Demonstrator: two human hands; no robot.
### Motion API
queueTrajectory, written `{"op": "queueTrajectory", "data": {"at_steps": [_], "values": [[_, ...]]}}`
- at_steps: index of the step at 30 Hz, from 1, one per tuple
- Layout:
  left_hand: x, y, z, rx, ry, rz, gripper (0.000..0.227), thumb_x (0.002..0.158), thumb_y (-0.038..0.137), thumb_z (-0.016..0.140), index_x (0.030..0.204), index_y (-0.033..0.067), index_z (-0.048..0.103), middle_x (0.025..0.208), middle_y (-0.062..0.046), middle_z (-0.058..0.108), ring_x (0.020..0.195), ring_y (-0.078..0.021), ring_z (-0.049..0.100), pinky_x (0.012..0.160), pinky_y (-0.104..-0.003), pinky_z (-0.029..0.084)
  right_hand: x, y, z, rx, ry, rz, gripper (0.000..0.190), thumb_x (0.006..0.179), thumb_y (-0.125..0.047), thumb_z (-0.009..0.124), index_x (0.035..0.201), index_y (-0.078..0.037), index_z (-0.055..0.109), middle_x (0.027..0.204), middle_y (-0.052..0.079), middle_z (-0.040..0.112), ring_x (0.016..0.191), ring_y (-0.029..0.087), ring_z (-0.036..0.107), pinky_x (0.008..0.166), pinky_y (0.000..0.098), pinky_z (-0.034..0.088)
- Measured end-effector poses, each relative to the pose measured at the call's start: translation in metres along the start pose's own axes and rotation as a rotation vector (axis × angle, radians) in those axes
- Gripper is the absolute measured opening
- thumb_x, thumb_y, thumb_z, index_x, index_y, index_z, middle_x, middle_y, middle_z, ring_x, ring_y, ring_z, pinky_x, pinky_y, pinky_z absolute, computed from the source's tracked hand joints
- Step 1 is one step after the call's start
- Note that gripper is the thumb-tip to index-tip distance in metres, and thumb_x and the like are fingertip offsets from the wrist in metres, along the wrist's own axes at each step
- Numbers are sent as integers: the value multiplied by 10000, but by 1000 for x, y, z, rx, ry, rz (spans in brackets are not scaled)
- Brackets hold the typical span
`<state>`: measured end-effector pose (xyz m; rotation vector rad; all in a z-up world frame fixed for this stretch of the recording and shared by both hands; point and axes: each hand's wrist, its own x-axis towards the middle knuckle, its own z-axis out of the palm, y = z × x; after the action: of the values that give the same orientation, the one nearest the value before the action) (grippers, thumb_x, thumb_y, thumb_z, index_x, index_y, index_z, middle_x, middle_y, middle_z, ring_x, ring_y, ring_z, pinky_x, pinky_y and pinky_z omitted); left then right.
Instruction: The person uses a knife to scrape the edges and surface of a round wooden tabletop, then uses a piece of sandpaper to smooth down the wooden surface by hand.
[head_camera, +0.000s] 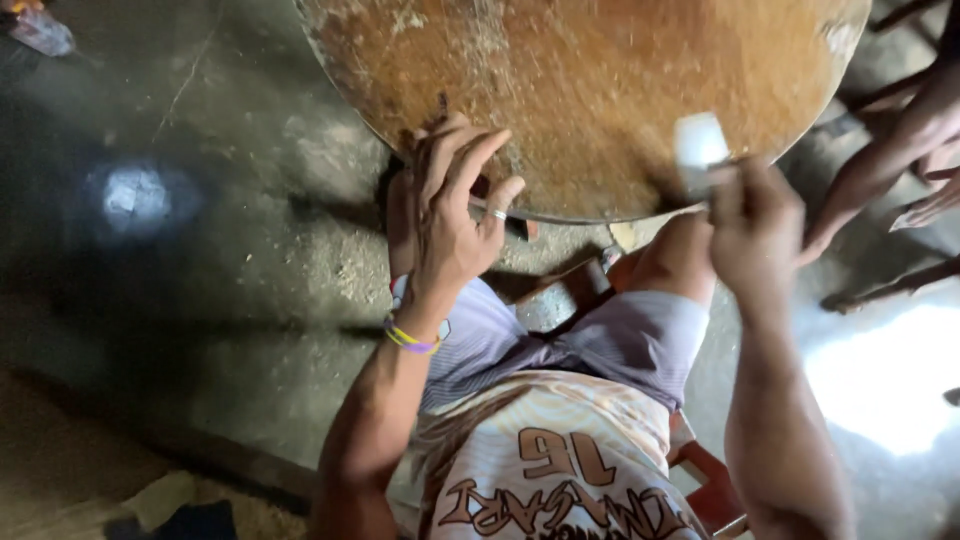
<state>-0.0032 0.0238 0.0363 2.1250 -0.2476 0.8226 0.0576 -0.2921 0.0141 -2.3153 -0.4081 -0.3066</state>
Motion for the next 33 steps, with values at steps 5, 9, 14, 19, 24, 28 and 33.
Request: {"op": "queueTrajectory", "data": {"at_steps": [5,9,14,19,24,28,33], "values": [[-35,16,40,-78,-215,188,485,1042,387,491,1312,2,610,1397,-213,590,1404,-426,501,1245,-631,319,-32,13,-4,840,174,670,426,1164,-260,459,768,-120,385,621,32,317,526,144,360,527,281,323],[-40,46,57,90,-588,317,661,1057,505,484,1534,49,446,1609,-156,452,1545,-362,405,1309,-531,325,-69,61,16,1279,120,931,257,985,-363,534,860,-150,461,635,-16,248,532,126,251,521,281,224],[-26,37,69,319,-628,311,785,1003,644,432,1567,100,413,1648,-91,408,1557,-294,396,1307,-473,314,-70,63,22,1367,74,882,163,985,-241,450,860,-136,453,630,-6,240,510,134,238,498,307,237],[9,-1,62,570,-706,285,896,923,797,153,1625,254,274,1708,-32,308,1610,-274,296,1329,-523,250,-81,80,29,1324,45,814,325,1144,-332,448,920,-101,491,662,23,303,554,153,308,528,303,294],[81,-39,28,504,-901,-84,718,1014,680,343,1609,308,191,1720,-27,63,1579,-261,42,1265,-583,40,-93,109,39,1384,21,830,204,1073,-227,391,950,-119,512,687,14,378,580,150,376,543,312,358],[124,-123,-8,559,-668,-276,674,989,603,479,1566,274,363,1677,-93,224,1538,-383,163,1199,-701,83,-82,81,36,1302,-6,807,168,1028,-131,337,956,-110,488,703,33,382,604,156,367,562,308,354],[139,-254,-85,865,-93,-1235,855,1021,551,365,1606,-29,137,1646,-366,61,1498,-621,35,1201,-663,-20,-98,125,59,1531,-105,876,273,1063,-408,525,1014,-141,544,716,6,399,560,122,331,550,258,319]]}}
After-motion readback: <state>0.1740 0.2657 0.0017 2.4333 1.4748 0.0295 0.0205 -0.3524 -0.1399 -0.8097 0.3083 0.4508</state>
